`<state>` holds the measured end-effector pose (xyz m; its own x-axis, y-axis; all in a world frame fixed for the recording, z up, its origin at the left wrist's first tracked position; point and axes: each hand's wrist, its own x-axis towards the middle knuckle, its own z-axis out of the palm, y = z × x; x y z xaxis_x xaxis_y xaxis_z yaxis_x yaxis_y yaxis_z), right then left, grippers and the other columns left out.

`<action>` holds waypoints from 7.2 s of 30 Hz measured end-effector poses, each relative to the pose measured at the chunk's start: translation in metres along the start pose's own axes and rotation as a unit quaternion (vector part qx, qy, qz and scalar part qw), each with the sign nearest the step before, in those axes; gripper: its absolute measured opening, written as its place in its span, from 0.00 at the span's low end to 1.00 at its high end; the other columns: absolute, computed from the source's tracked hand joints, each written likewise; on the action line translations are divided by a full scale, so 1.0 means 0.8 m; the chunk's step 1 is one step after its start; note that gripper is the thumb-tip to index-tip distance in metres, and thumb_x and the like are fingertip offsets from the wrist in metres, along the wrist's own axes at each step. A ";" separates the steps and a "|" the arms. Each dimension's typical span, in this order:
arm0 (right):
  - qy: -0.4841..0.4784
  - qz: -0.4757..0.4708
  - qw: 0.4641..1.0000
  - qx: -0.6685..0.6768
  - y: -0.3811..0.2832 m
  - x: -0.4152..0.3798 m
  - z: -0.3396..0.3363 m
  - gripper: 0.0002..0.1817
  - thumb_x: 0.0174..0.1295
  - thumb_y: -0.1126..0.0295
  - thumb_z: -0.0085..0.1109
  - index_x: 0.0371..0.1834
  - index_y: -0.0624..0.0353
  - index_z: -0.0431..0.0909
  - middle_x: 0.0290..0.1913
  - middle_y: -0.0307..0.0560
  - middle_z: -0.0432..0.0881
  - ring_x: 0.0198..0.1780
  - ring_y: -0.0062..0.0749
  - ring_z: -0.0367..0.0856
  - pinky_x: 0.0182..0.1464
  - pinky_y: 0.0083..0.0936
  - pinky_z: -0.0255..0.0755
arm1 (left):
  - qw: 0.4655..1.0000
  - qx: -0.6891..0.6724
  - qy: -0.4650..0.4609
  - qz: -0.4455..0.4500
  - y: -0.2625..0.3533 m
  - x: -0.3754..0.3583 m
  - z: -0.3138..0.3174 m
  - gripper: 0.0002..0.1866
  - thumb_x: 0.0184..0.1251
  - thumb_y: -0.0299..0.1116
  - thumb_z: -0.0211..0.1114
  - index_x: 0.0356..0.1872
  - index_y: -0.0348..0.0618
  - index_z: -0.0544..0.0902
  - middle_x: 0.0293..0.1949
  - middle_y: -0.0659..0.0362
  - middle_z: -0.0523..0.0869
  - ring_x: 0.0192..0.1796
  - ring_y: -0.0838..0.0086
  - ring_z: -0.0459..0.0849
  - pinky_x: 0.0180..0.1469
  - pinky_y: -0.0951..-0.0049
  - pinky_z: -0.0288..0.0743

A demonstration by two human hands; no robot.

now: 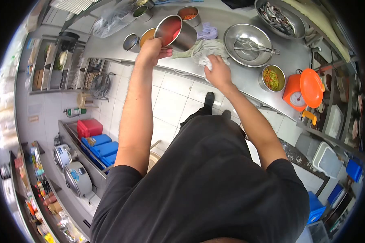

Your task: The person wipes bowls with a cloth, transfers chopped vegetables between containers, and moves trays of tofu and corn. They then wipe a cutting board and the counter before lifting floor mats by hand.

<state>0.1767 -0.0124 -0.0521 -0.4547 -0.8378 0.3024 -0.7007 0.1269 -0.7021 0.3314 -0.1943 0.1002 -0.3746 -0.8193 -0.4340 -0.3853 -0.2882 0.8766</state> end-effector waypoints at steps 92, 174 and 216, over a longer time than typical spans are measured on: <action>-0.072 -0.016 0.988 0.138 -0.117 -0.022 -0.002 0.28 0.61 0.75 0.60 0.68 0.58 0.72 0.58 0.61 0.79 0.60 0.57 0.80 0.60 0.43 0.75 | 0.892 -0.420 -0.042 -0.160 -0.127 0.061 0.063 0.12 0.57 0.14 0.53 0.40 0.41 0.76 0.38 0.56 0.83 0.28 0.75 0.81 0.22 0.76 0.70; -0.077 0.222 0.689 0.686 0.179 -0.135 -0.395 0.22 0.73 0.57 0.50 0.60 0.61 0.81 0.52 0.45 0.87 0.54 0.30 0.85 0.57 0.30 0.79 | 0.699 0.339 -0.495 0.388 0.058 -0.283 0.405 0.13 0.63 0.29 0.75 0.30 0.34 0.78 0.27 0.53 0.76 0.30 0.64 0.72 0.34 0.64 0.68; -0.106 0.206 0.970 0.074 0.189 -0.150 -0.316 0.29 0.59 0.64 0.64 0.66 0.57 0.78 0.56 0.56 0.83 0.57 0.51 0.82 0.60 0.39 0.75 | 0.709 0.410 -0.227 0.527 -0.124 -0.080 0.390 0.18 0.55 0.33 0.73 0.49 0.47 0.87 0.51 0.57 0.86 0.59 0.58 0.81 0.66 0.57 0.72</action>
<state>-0.0135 0.2418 -0.0315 -0.5446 -0.8249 -0.1516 -0.3895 0.4089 -0.8253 0.1304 0.0414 -0.0239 -0.9800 -0.0687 0.1865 0.0185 0.9028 0.4297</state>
